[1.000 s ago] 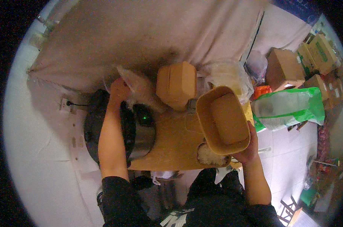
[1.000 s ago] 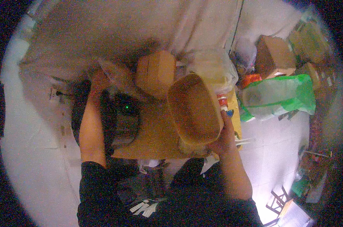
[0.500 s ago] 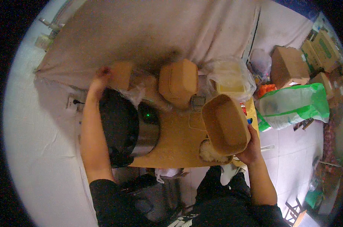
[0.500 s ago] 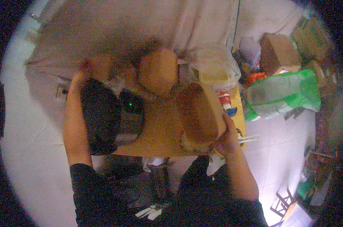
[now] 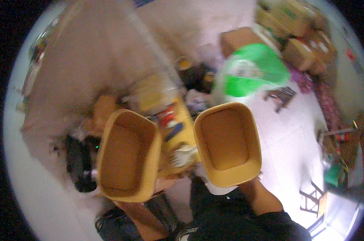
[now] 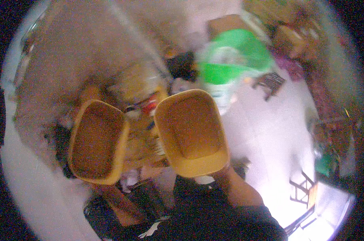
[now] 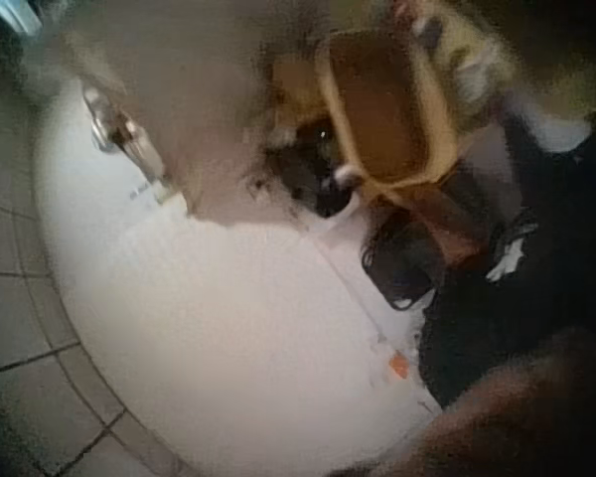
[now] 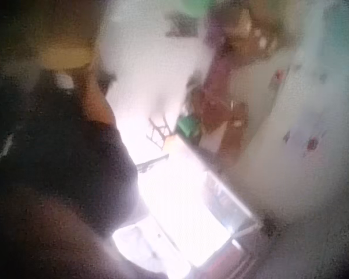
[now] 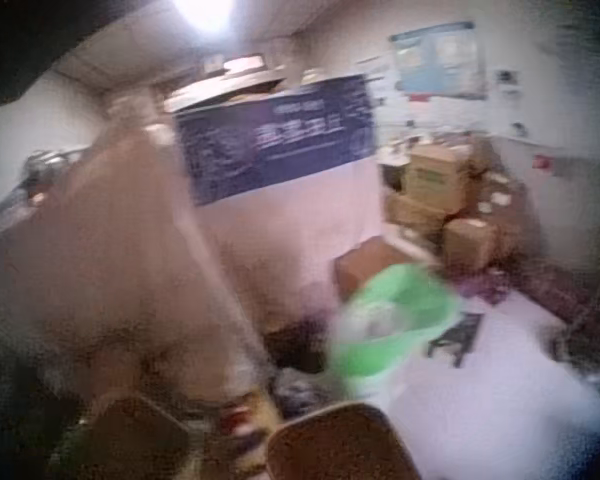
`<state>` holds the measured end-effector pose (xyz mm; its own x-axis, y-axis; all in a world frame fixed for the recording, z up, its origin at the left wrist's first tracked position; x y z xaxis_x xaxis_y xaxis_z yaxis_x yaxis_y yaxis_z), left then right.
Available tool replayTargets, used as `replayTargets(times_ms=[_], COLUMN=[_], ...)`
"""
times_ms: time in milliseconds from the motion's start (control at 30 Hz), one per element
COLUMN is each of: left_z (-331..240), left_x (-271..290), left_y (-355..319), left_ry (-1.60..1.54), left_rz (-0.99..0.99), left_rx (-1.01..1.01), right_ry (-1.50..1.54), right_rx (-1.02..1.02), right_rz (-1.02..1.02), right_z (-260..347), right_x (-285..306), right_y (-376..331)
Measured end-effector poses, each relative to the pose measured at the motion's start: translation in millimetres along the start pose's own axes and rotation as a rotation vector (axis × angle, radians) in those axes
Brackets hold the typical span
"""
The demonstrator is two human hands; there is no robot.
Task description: The person assembles a food order by cutting and mixing cooked items in a bowl, adding vegetables and sliced meat, then transferring the mixture into a container. They place the container in a microwave, retrieve a second container, add noodles, and pack both into a takeout box.
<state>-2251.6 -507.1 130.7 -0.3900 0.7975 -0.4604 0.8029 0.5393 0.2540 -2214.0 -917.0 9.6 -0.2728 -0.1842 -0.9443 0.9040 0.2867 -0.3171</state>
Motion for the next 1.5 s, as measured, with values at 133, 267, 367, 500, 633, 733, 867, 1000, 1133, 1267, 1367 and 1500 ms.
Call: replayTargets(times_ms=[133,267,367,500,633,733,867,1000,1133,1267,1367,1500], left_z=[161.3,233.8,272.2,378.9,526.7,608.5,670.6,728.8,827.2,923.6,1000.1,1134.2], left_x=[-153.7,-329.9,-439.3,-559.9,-720.1,-880.3,-1087.5,-1266.7,-1393.5,-1442.1,-1473.5,-1502.5], left_y=[-183.0,-310.1,-353.8,-398.5,-419.0,-403.4,-361.4,-283.8,-186.7,-55.8,49.8,187.1], left_ry=[-0.299,-0.443,-0.466,-0.4,-0.438,-0.784,-0.25,-0.123,-0.413,-0.239,-0.697,-0.525], left_rz=[0.098,0.256,0.426,0.363,0.471,0.513,0.685,1.014,0.723,0.171,0.102,-0.042], left_rx=[0.492,0.857,0.948,1.139,1.15,1.274,1.436,1.374,1.264,1.183,1.231,1.081], right_ry=[-0.005,-0.053,-0.057,-0.018,-0.055,-0.122,-0.175,-0.164,-0.196,-0.168,-0.788,-0.675], right_rx=[0.159,0.301,0.361,0.435,0.507,0.571,0.61,0.552,0.443,0.308,0.293,0.104], right_rz=[-0.013,-0.018,-0.031,-0.072,-0.075,-0.059,-0.019,0.11,0.093,0.017,-0.089,0.008], right_z=[172.9,347.7,453.4,598.7,789.3,938.9,1117.8,1258.4,1406.9,1536.8,1597.8,1631.6], right_x=[63.6,94.4,109.6,151.7,193.1,197.3,166.2,127.1,103.1,54.2,-2.3,-61.3], right_y=[-116.9,-226.3,-250.2,-223.2,-178.9,-149.9,-97.2,14.0,188.3,379.5,530.5,752.9])
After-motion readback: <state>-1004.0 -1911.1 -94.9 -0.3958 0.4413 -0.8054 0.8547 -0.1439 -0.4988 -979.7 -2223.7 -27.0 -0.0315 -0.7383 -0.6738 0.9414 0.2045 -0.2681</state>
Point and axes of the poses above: each hand's wrist, its own y-axis towards the middle knuckle, its own x-axis out of the back of the hand, z = x × y, the point moved 4 cm from there along y, towards the middle knuckle, and after that the axes turned 5 degrees about -x, right-handed, at the moved point
